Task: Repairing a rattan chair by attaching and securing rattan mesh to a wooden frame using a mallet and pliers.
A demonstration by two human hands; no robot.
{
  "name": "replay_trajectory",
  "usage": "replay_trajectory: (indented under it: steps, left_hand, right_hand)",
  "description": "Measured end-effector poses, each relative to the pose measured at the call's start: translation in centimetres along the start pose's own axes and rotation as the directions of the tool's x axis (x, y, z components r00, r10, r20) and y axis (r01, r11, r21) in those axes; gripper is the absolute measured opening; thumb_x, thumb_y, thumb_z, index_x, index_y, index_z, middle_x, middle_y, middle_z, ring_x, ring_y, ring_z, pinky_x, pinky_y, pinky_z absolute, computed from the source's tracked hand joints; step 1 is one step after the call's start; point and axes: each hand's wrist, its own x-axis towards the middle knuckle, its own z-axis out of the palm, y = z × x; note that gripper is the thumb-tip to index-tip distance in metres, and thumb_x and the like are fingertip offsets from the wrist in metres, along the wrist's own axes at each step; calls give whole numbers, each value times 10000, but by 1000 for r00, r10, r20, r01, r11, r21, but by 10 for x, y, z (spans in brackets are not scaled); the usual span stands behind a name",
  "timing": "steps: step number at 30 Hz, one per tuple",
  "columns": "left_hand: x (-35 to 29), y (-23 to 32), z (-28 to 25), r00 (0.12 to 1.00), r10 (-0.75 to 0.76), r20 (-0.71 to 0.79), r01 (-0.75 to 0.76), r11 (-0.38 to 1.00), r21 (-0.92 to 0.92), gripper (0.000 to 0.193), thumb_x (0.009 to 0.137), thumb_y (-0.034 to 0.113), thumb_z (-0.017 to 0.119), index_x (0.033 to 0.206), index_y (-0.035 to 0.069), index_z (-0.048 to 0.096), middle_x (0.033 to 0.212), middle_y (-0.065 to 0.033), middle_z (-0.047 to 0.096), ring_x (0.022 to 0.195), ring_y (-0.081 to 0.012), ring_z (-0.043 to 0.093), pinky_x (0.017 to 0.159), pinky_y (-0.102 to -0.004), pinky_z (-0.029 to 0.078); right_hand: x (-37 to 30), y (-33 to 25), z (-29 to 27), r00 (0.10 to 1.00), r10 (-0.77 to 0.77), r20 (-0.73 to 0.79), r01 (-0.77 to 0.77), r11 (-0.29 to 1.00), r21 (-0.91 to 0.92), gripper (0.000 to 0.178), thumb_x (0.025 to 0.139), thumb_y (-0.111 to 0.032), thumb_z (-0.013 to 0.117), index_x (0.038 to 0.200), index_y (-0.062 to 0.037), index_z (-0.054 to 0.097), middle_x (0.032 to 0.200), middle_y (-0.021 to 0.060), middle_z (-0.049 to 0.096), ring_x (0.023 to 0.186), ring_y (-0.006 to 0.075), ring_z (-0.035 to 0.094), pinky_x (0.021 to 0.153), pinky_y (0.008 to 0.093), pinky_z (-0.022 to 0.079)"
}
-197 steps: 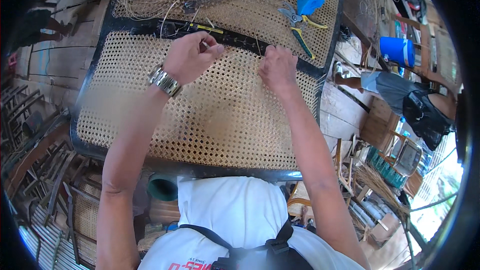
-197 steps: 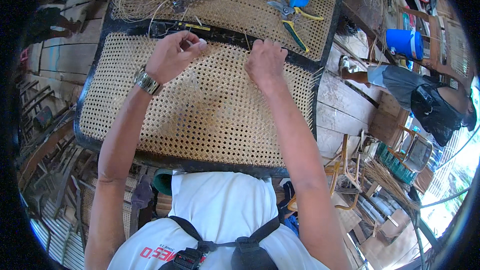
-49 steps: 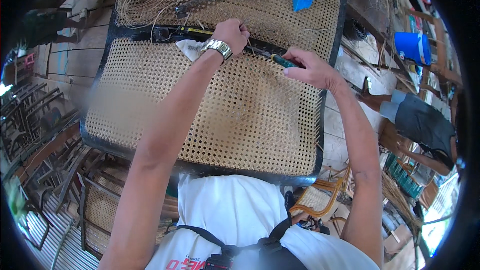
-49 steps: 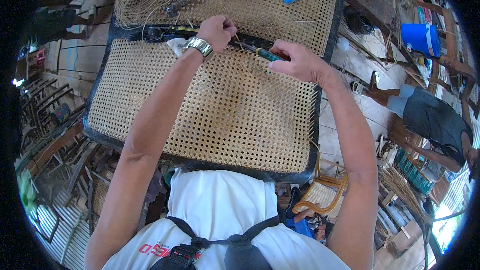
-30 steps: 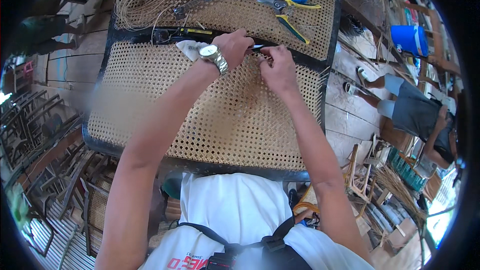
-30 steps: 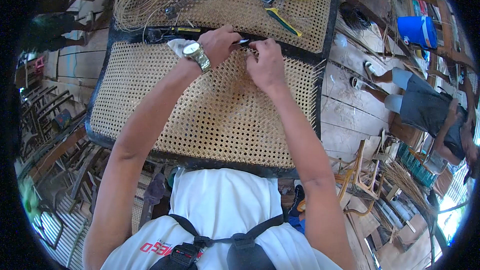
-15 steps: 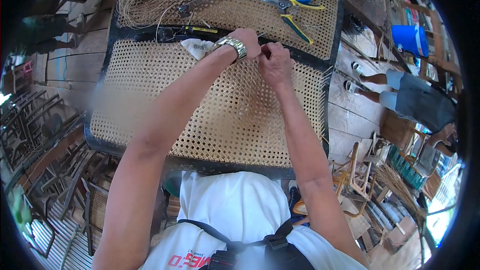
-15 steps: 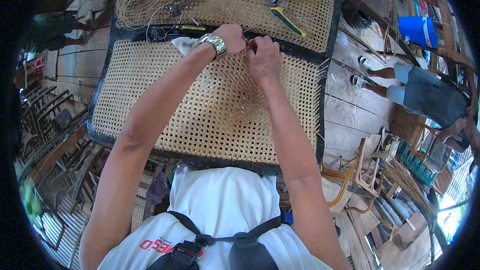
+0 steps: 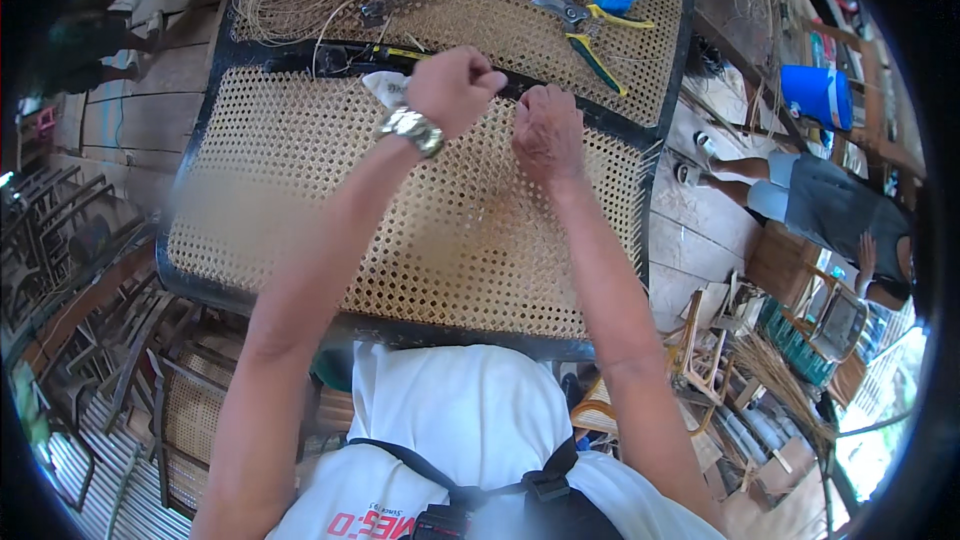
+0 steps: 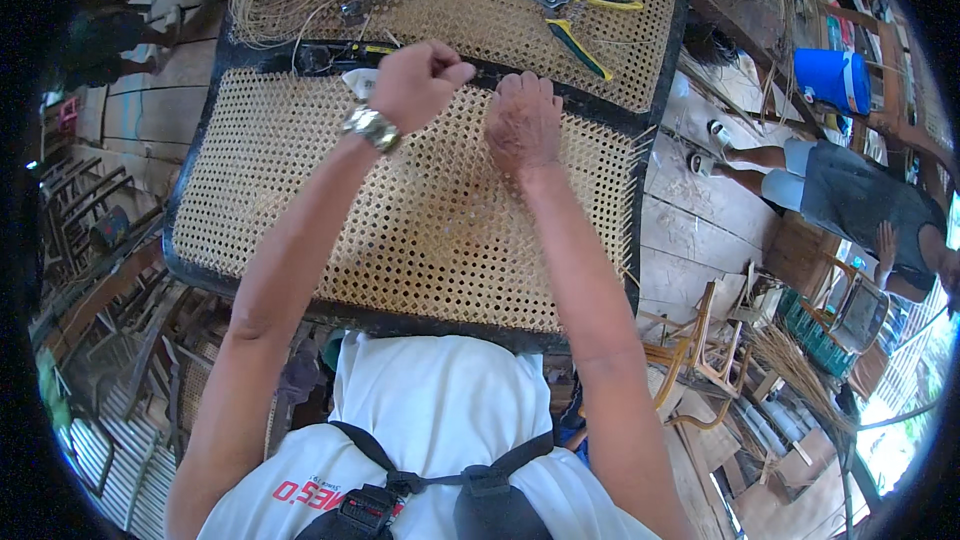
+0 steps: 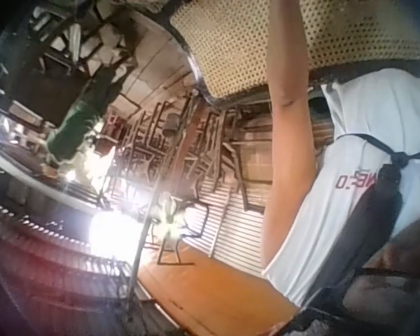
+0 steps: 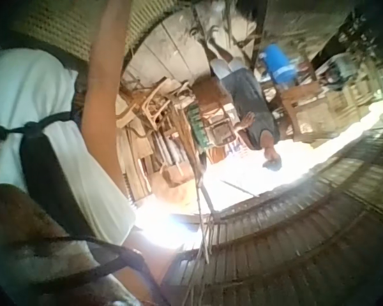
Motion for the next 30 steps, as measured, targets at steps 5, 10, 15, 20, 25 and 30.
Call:
replay_trajectory:
  steps: [5,10,15,20,25,30]
  left_hand:
    - [-23,-46,-66,998,13,-64,-19,995,-94,272,920,292,710,1008,34,704,819,-37,714,686,-84,620,581,-229,468]
    - [-42,-83,-95,997,-19,-74,3,978,-208,271,922,282,714,965,17,673,742,8,635,635,-57,518,565,-249,445]
    - [-39,-98,-103,995,-48,-87,26,969,-245,284,910,291,720,960,15,676,728,-21,647,637,-86,552,586,-269,462]
    - [-36,-80,-109,993,49,-106,-55,997,-59,304,918,316,702,955,16,678,701,-60,641,614,-123,572,576,-292,453]
    - [-34,-88,-109,995,63,-76,-68,996,-60,347,936,379,684,981,35,682,678,-15,617,598,-88,522,550,-278,420]
    - [-32,-92,-109,995,59,-75,-63,997,-40,361,944,390,677,990,32,680,698,-19,630,615,-85,532,556,-277,423]
  right_hand:
    - [9,-14,-19,989,-18,147,34,993,-109,195,872,-141,559,1014,-13,597,1026,154,574,1003,333,546,861,486,442]
    - [22,-18,-20,977,-15,214,58,979,-197,193,842,-123,571,970,14,617,1004,202,619,977,369,591,861,498,467]
    - [45,-36,-23,957,31,290,71,940,-334,196,833,-121,551,885,38,653,932,239,680,915,393,666,838,488,522]
    - [47,3,-24,895,65,441,-74,997,4,238,852,-200,678,1027,-40,700,917,127,715,847,270,687,772,401,526]
    - [26,32,-9,909,165,383,-347,808,475,176,854,-146,730,978,-29,686,814,59,686,729,136,623,690,283,498]
    - [21,32,0,918,187,350,-361,761,539,153,859,-113,728,985,-42,678,814,25,680,739,98,604,688,267,488]
